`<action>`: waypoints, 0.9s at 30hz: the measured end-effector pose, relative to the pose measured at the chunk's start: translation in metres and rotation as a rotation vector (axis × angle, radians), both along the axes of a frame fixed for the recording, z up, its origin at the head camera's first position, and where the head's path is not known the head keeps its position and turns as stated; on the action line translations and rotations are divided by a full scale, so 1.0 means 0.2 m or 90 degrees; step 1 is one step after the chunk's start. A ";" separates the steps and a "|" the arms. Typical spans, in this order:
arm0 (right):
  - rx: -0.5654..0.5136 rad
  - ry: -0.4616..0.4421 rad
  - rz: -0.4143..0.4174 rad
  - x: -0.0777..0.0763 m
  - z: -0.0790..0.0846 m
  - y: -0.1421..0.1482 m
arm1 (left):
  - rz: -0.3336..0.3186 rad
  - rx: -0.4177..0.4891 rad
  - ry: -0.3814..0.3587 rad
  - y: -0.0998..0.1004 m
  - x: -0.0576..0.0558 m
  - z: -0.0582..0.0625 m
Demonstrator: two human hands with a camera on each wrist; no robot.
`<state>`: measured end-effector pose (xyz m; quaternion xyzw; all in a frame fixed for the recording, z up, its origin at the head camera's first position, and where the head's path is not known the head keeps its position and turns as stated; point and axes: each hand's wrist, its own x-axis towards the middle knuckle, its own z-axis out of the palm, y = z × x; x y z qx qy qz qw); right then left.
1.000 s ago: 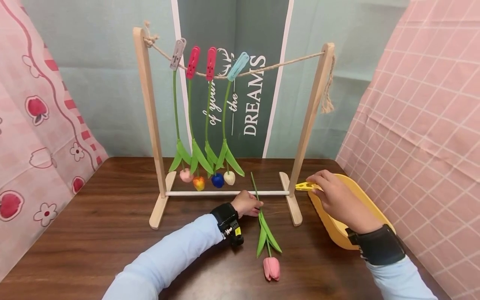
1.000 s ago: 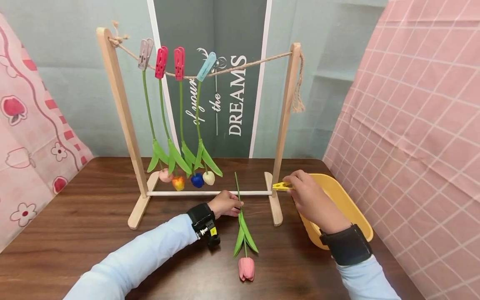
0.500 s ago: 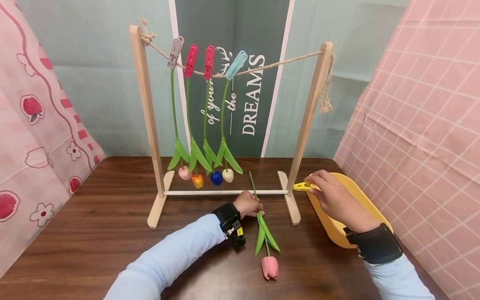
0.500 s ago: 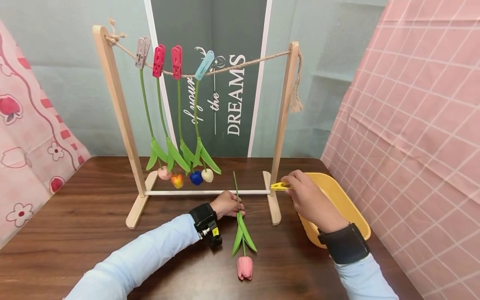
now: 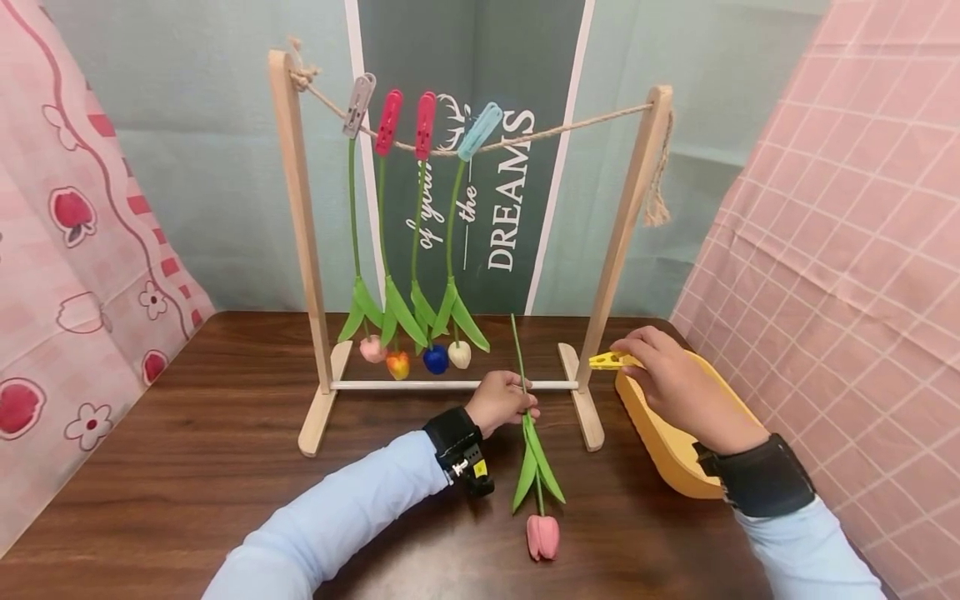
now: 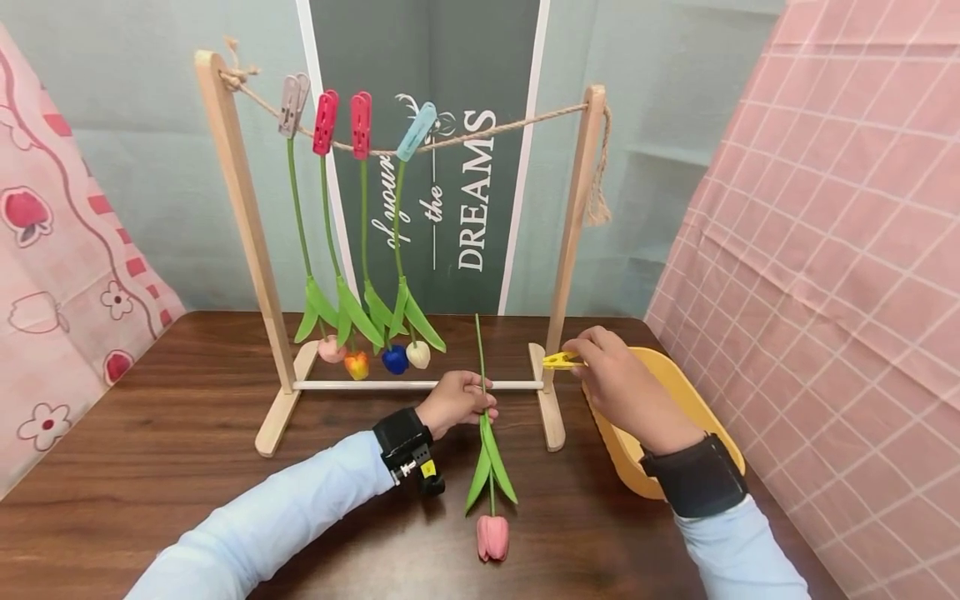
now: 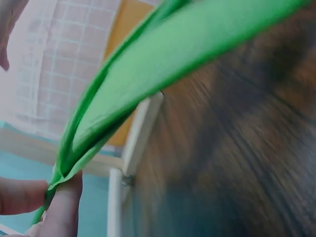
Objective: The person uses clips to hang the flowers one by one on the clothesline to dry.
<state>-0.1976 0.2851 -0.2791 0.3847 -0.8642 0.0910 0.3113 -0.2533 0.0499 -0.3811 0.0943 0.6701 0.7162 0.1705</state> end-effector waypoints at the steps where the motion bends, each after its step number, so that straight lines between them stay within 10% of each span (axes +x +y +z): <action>1: 0.000 0.000 0.000 0.00 0.01 0.00 | -0.002 0.007 0.009 0.00 0.01 0.01; 27: 0.045 0.065 0.054 0.01 0.43 -0.11 | -0.023 0.023 0.250 -0.09 0.16 0.33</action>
